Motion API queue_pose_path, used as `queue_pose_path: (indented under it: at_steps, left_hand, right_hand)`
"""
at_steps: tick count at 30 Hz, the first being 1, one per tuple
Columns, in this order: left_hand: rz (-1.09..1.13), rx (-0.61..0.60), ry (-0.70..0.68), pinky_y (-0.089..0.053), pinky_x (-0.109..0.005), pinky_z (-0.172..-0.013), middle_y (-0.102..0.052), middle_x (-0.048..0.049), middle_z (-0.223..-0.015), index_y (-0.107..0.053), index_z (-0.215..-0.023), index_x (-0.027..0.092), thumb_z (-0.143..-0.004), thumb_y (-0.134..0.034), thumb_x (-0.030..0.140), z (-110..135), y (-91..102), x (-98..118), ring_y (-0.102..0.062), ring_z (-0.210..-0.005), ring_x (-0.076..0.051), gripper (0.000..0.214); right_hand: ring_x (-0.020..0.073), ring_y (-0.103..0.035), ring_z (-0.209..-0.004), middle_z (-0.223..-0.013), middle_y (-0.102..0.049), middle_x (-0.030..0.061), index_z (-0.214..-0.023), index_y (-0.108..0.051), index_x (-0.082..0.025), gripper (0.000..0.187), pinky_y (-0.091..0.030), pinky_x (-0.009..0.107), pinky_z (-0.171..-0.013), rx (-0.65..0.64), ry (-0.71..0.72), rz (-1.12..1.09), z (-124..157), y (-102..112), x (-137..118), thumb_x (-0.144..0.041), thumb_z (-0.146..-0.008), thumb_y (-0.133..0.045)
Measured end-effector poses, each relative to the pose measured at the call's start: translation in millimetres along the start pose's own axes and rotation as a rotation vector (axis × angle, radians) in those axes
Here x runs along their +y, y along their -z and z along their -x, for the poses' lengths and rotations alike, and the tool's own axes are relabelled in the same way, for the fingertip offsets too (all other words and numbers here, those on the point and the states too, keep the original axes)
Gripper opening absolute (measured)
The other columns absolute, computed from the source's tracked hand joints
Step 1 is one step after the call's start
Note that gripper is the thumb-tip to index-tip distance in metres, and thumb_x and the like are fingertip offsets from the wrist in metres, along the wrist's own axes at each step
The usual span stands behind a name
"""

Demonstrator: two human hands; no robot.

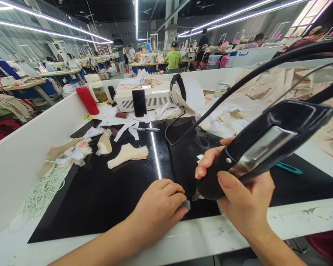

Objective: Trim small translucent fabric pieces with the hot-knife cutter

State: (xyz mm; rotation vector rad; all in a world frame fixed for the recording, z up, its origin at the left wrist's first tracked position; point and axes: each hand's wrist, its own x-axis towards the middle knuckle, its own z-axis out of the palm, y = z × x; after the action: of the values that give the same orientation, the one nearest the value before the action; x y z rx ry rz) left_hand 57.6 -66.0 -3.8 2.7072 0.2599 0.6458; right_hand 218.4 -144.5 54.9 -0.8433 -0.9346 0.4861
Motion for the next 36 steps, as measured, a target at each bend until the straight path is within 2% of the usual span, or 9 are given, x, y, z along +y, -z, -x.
queue_pose_path:
  at_steps: [8, 15, 21, 24, 28, 32, 36]
  left_hand:
    - [0.002, 0.009, -0.005, -0.056, -0.038, -0.092, -0.074, -0.0004, -0.110, -0.070, -0.099, 0.019, -0.098, -0.070, 0.025, -0.4, -0.4, 0.0, -0.067, -0.101, -0.021, 0.006]
    - [-0.009, 0.007, -0.005, -0.056, -0.039, -0.095, -0.074, -0.0005, -0.113, -0.071, -0.106, 0.020, -0.101, -0.066, 0.028, 3.0, -2.9, 0.9, -0.066, -0.103, -0.020, 0.011]
    - [0.000, -0.011, 0.006, -0.055, -0.042, -0.100, -0.073, -0.0014, -0.115, -0.071, -0.108, 0.020, -0.101, -0.066, 0.028, 3.5, -2.8, 2.1, -0.065, -0.107, -0.022, 0.012]
    - [0.010, -0.019, 0.026, -0.055, -0.043, -0.101, -0.073, -0.0022, -0.118, -0.069, -0.114, 0.019, -0.100, -0.068, 0.029, 4.4, 1.4, 3.1, -0.065, -0.110, -0.023, 0.018]
    - [0.011, -0.045, 0.040, -0.054, -0.042, -0.103, -0.071, -0.0040, -0.123, -0.068, -0.122, 0.019, -0.104, -0.061, 0.028, 8.6, 12.9, 5.2, -0.064, -0.113, -0.023, 0.021]
    - [-0.037, -0.078, 0.011, -0.056, -0.040, -0.101, -0.071, -0.0043, -0.117, -0.068, -0.121, 0.019, -0.106, -0.056, 0.026, 13.6, 20.0, 6.8, -0.065, -0.109, -0.022, 0.021]
    - [-0.103, -0.067, -0.033, -0.057, -0.041, -0.099, -0.071, -0.0049, -0.113, -0.069, -0.119, 0.018, -0.106, -0.056, 0.027, 15.9, 17.6, 8.4, -0.066, -0.107, -0.023, 0.021]
  right_hand:
    - [0.0167, -0.065, -0.068, -0.088, -0.067, -0.0009, -0.118, -0.058, -0.029, 0.044, -0.054, 0.029, -0.052, 0.008, -0.036, 0.008, 5.2, -5.3, 1.3, -0.041, -0.086, -0.084]
    - [0.0158, -0.064, -0.067, -0.088, -0.067, -0.0014, -0.120, -0.058, -0.029, 0.046, -0.056, 0.029, -0.054, 0.016, -0.037, 0.009, 5.9, -6.3, 1.7, -0.042, -0.085, -0.085]
    - [0.0143, -0.065, -0.069, -0.088, -0.068, -0.0027, -0.117, -0.058, -0.029, 0.040, -0.056, 0.030, -0.061, -0.019, -0.025, 0.008, 5.9, -9.3, 1.5, -0.041, -0.088, -0.083]
    - [0.0134, -0.065, -0.069, -0.089, -0.069, -0.0031, -0.111, -0.057, -0.029, 0.035, -0.056, 0.029, -0.062, -0.028, -0.009, 0.025, 6.4, -9.1, 1.4, -0.040, -0.089, -0.082]
    - [0.0133, -0.065, -0.069, -0.090, -0.068, -0.0030, -0.106, -0.056, -0.028, 0.032, -0.055, 0.028, -0.059, -0.021, -0.016, 0.020, 6.5, -7.2, 2.3, -0.040, -0.090, -0.081]
    - [0.0139, -0.065, -0.070, -0.090, -0.068, -0.0028, -0.104, -0.056, -0.027, 0.031, -0.054, 0.028, -0.057, -0.029, -0.018, 0.017, 5.8, -6.1, 3.3, -0.038, -0.089, -0.082]
    - [0.0144, -0.065, -0.069, -0.089, -0.068, -0.0025, -0.105, -0.057, -0.027, 0.032, -0.054, 0.029, -0.057, -0.024, -0.012, 0.027, 5.7, -5.6, 2.6, -0.039, -0.089, -0.081]
